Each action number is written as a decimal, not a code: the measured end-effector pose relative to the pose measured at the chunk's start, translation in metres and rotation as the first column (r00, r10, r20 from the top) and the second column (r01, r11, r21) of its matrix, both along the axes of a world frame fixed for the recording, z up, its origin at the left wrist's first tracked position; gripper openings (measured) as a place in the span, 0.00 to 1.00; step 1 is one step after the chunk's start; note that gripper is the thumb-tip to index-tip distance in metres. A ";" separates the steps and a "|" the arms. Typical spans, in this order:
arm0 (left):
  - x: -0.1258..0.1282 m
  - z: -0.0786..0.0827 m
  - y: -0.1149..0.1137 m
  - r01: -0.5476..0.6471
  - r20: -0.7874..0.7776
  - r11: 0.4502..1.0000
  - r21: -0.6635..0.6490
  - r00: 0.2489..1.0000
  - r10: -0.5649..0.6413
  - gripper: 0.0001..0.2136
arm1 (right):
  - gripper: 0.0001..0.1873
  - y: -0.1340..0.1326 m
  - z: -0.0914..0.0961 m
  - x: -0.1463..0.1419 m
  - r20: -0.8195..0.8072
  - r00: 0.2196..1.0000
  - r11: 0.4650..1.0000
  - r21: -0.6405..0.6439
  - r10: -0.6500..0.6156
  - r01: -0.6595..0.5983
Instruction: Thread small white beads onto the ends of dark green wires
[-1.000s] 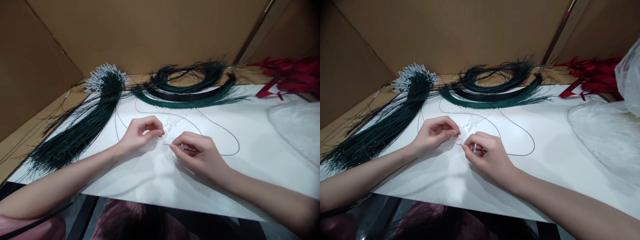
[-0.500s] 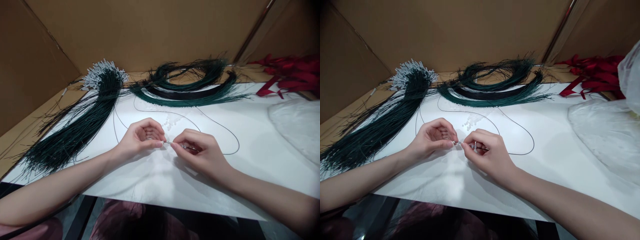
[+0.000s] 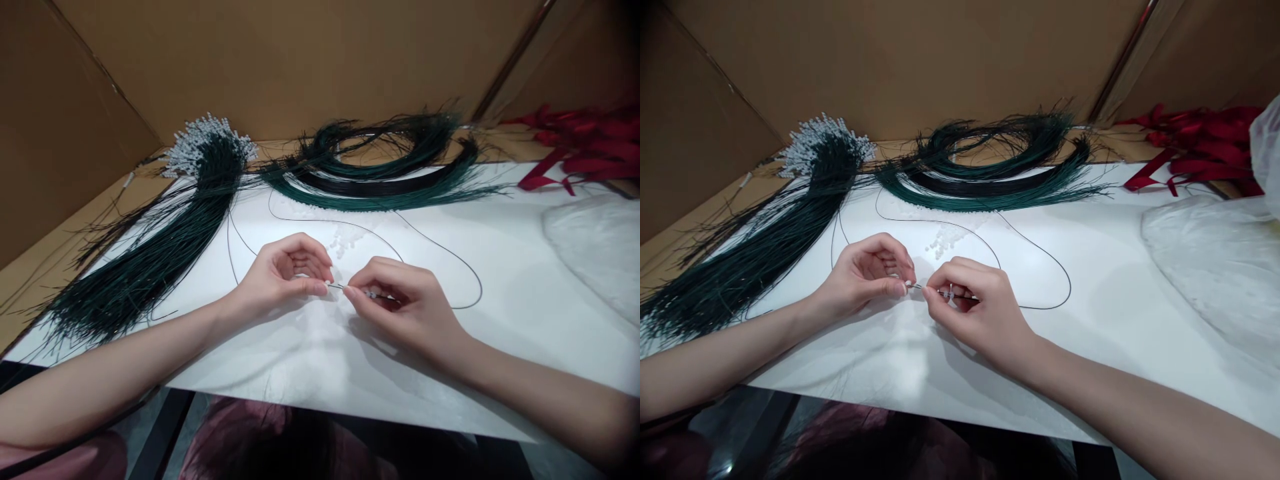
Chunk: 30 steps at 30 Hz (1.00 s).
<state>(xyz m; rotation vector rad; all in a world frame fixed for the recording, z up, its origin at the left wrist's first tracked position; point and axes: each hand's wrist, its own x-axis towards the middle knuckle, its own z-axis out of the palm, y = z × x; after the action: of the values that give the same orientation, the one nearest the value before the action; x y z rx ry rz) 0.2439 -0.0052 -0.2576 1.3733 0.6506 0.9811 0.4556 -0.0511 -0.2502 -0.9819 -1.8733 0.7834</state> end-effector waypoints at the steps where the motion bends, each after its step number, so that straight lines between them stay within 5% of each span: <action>1: 0.000 0.001 -0.001 0.005 -0.003 1.000 0.004 1.000 -0.005 0.15 | 0.09 0.000 0.000 0.000 0.001 1.000 1.000 0.002 0.001 -0.001; 30: -0.003 -0.001 0.000 0.052 -0.125 0.982 0.181 0.992 -0.030 0.13 | 0.08 0.002 -0.004 -0.002 0.061 0.998 0.997 0.070 0.018 -0.022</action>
<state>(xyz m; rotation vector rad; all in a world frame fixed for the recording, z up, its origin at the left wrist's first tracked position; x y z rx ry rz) 0.2412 -0.0056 -0.2590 1.6134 0.6315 0.9481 0.4536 -0.0491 -0.2542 -0.9534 -1.9518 0.7012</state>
